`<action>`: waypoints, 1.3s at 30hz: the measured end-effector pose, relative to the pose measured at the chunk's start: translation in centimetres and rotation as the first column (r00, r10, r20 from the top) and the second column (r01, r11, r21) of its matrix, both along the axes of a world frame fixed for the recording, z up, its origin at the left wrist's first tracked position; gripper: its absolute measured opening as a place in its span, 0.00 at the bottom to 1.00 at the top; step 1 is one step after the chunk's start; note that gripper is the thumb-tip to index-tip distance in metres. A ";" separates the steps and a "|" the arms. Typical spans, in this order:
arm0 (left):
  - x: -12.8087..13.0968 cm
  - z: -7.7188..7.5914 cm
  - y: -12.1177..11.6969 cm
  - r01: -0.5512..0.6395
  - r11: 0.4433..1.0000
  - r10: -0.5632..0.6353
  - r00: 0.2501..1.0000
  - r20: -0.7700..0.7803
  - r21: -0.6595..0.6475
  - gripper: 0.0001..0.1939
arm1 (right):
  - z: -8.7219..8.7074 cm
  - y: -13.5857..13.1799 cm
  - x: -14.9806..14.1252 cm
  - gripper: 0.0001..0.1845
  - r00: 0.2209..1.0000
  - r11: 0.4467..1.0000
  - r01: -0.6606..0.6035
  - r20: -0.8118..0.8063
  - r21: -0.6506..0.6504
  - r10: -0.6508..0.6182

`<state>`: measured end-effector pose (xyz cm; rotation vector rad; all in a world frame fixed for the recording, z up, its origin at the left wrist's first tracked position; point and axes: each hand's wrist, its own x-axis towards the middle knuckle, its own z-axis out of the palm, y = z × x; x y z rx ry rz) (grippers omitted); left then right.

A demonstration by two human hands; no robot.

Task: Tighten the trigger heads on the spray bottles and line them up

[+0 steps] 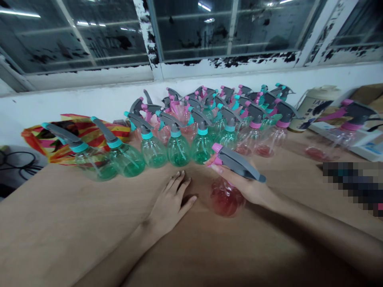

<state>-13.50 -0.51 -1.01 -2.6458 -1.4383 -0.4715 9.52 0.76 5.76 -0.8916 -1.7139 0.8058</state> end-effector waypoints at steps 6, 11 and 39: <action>0.0 0.1 0.0 -0.003 1.000 0.003 1.000 -0.021 -0.011 0.27 | 0.0 0.0 0.0 0.06 1.000 1.000 -0.004 -0.010 -0.031 0.004; 0.1 0.2 0.0 -0.012 1.000 0.012 0.999 -0.044 0.004 0.26 | 0.1 0.0 -0.1 0.04 1.000 1.000 0.015 -0.011 -0.016 -0.015; 0.0 0.0 0.0 -0.003 1.000 0.003 0.999 -0.033 -0.001 0.26 | 0.0 0.0 0.0 0.08 0.999 0.999 -0.032 -0.043 -0.033 0.031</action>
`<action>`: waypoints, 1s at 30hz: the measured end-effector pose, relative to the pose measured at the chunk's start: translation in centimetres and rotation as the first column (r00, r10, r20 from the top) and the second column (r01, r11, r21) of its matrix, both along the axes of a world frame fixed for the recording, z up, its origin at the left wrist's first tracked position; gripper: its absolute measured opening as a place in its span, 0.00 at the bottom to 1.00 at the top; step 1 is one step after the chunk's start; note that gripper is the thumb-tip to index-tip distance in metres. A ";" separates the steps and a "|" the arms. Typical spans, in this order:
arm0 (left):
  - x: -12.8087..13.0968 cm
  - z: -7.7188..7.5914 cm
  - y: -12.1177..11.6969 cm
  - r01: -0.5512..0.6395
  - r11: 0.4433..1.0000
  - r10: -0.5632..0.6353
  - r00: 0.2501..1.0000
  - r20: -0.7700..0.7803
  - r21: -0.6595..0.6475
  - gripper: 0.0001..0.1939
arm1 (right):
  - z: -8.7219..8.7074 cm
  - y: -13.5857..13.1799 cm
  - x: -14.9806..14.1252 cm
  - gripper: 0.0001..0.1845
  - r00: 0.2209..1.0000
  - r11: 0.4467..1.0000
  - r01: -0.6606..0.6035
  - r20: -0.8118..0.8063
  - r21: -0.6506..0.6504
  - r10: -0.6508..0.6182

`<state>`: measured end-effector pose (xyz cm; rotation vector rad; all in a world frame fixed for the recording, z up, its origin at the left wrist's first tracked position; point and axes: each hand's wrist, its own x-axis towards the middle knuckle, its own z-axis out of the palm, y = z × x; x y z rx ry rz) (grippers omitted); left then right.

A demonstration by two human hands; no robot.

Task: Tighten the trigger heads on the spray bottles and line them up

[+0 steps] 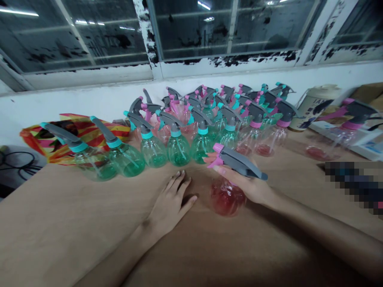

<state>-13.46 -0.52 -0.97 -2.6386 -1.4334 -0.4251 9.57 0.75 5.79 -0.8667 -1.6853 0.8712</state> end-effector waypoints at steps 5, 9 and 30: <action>0.0 -0.1 0.1 -0.003 1.000 0.003 1.000 -0.001 0.010 0.26 | 0.1 0.0 0.0 0.08 0.999 1.000 0.018 0.050 0.018 -0.019; 0.0 0.0 0.0 -0.002 1.000 0.002 1.000 -0.001 0.014 0.26 | 0.0 0.0 0.0 0.10 1.000 1.000 -0.013 0.015 -0.007 0.013; 0.0 0.0 0.0 -0.005 1.000 0.005 1.000 0.000 -0.005 0.26 | -0.1 0.2 -0.2 0.12 0.997 0.996 0.076 0.033 -0.055 -0.074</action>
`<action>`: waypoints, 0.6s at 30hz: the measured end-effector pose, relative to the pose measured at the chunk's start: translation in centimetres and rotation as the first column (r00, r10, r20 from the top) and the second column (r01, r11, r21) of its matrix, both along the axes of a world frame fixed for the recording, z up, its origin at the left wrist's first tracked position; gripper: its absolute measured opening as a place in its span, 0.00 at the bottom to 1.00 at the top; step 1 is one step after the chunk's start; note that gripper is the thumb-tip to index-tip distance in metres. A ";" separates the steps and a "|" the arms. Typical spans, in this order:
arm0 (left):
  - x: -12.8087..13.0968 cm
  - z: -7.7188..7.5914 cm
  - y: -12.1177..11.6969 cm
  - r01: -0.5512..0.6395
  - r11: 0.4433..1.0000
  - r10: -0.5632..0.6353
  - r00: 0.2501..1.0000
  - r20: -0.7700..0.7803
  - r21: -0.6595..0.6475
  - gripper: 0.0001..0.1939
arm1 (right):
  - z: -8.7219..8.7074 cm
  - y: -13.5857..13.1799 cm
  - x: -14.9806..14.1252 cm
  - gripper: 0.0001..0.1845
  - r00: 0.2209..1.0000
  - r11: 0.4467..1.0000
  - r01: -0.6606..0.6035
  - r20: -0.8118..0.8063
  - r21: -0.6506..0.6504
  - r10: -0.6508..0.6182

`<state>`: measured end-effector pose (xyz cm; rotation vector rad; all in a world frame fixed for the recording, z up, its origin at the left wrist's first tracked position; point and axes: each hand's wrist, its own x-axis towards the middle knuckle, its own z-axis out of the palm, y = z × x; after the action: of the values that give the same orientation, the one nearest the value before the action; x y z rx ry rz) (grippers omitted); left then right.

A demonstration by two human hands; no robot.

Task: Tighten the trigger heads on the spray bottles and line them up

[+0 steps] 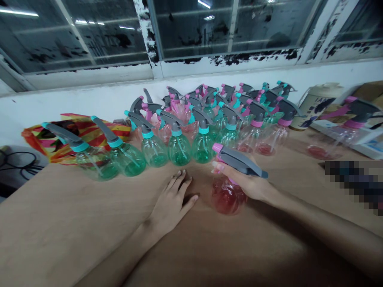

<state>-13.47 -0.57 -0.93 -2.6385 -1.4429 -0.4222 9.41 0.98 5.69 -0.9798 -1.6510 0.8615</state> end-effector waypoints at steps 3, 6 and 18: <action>0.0 0.1 0.0 0.000 1.000 0.000 1.000 0.002 -0.005 0.26 | -0.2 0.1 0.0 0.13 1.000 1.000 -0.018 0.004 0.000 0.018; 0.1 0.2 0.0 -0.006 1.000 0.006 1.000 -0.007 -0.001 0.26 | 0.0 0.3 0.0 0.11 0.999 0.999 -0.036 0.027 0.028 0.035; 0.0 0.1 0.1 0.007 1.000 -0.007 1.000 -0.016 -0.001 0.26 | -0.5 0.0 0.3 0.11 0.997 0.995 -0.074 0.024 0.069 0.073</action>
<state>-13.46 -0.44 -0.85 -2.6420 -1.4306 -0.4007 9.75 0.94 5.20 -0.8877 -1.7333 0.8384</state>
